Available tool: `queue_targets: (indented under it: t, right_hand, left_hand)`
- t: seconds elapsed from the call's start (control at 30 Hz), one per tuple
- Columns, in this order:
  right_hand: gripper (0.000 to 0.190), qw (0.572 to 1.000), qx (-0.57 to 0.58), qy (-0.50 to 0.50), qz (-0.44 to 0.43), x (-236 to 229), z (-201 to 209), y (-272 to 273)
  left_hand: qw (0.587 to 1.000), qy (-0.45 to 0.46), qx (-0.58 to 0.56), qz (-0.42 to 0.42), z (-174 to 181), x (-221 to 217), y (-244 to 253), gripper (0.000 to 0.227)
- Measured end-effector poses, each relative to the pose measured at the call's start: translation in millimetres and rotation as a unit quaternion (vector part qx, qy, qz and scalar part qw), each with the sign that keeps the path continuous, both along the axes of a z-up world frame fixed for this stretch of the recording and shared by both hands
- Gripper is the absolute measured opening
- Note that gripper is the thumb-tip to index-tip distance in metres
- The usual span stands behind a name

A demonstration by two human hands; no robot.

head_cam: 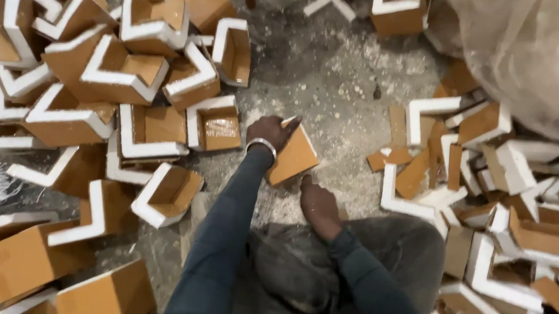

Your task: The person sits on the floor and uses a knife to cut the white foam corners off small cardboard boxes. They pick up each box, slice the foam along the edges, and discard the pieces, repeating the process for multiple units.

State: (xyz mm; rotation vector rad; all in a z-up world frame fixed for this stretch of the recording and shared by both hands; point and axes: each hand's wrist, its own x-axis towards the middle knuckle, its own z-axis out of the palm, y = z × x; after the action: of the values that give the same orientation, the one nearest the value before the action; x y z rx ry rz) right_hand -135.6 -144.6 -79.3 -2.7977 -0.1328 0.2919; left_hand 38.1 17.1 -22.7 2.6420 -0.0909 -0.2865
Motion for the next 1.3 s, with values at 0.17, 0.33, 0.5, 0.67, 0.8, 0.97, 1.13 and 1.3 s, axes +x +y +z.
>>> queue_targets:
  t: [0.17,0.33,0.5,0.67,0.8,0.97,1.13,1.3]
  right_hand:
    - [0.049,0.998,-0.021,-0.027,0.057,-60.4,11.7,-26.8]
    - [0.043,0.999,0.011,-0.009,0.039,-35.4,1.6,-20.4]
    - [0.034,0.999,0.028,-0.034,0.024,8.3,-18.2,-5.1]
    - [0.032,0.999,-0.01,0.009,0.037,-49.9,13.0,-17.1]
    - [0.033,0.998,-0.024,0.057,0.034,-45.4,-9.2,-18.5]
    - [0.02,0.987,0.061,-0.122,0.087,5.7,-57.2,-3.2]
    - [0.032,0.999,0.01,0.044,0.019,-38.4,-15.8,-13.9]
    - [0.054,0.998,-0.027,0.018,0.061,-49.0,16.9,-14.2]
  left_hand:
    - [1.0,0.025,0.004,0.007,7.9,1.6,-2.8,0.084]
    - [1.0,0.009,-0.002,0.0,9.6,0.6,-3.4,0.083]
    - [0.999,-0.034,-0.014,0.007,-5.1,8.1,0.3,0.082]
    - [1.0,0.016,0.014,0.013,-5.9,0.7,2.7,0.087]
    - [0.999,0.05,-0.009,-0.019,-0.4,8.3,1.4,0.085]
    - [0.999,0.033,-0.002,0.0,-19.6,12.3,3.6,0.086]
    - [0.996,0.08,-0.009,0.037,0.8,21.5,22.4,0.088]
    - [0.995,0.083,-0.055,0.008,-22.5,40.9,32.9,0.089]
